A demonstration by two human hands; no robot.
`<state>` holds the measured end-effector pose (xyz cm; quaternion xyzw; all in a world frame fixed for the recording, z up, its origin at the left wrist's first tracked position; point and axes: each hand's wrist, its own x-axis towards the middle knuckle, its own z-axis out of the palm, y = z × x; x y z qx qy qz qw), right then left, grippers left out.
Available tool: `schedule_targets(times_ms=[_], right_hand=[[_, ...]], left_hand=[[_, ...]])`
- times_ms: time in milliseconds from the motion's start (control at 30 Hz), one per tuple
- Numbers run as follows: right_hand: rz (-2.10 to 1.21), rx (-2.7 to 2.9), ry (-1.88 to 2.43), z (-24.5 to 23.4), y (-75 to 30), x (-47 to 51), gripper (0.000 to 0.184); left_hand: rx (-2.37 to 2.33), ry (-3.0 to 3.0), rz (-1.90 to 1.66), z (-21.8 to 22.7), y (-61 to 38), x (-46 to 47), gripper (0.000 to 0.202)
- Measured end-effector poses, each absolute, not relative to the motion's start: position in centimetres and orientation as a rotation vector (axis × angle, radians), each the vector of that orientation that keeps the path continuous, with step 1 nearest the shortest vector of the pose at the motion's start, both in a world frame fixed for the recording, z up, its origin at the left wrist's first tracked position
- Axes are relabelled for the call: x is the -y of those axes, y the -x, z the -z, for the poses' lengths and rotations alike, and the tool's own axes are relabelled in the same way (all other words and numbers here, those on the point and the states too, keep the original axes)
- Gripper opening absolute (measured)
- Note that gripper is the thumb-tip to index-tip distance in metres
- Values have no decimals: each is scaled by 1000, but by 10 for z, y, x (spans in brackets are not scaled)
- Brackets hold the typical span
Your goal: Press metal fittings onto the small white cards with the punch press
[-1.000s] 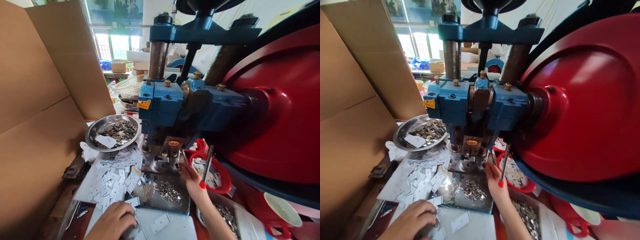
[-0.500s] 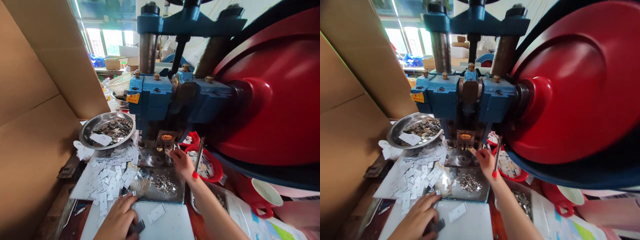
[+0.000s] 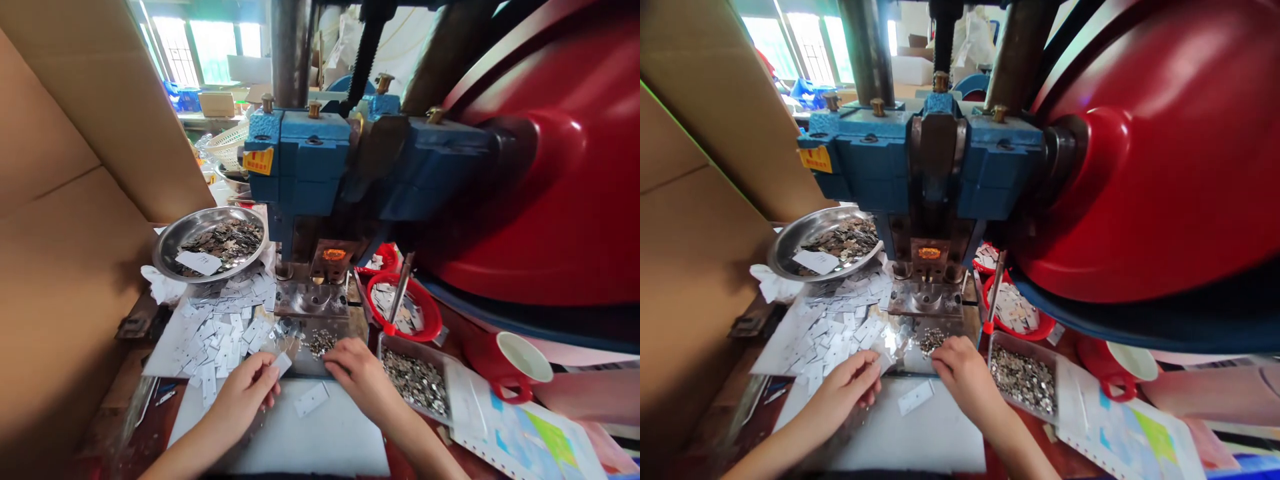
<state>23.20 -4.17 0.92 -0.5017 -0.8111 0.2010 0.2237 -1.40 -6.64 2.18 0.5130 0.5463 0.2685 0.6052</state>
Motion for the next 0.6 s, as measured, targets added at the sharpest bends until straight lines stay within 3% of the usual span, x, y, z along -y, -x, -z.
schedule_targets(times_ms=[200,433,600], right_hand=[[-259,2540,1429,-10,-210,33,10],[-378,2236,1341,-4,-213,16,20],[-367,1885,1396,-12,-217,-34,23]], left_hand=[[-1192,-731,-707,-22,6,62,49],[-1085,-527,-729,-21,4,56,57],[-1064,-631,-735,-22,3,53,40]])
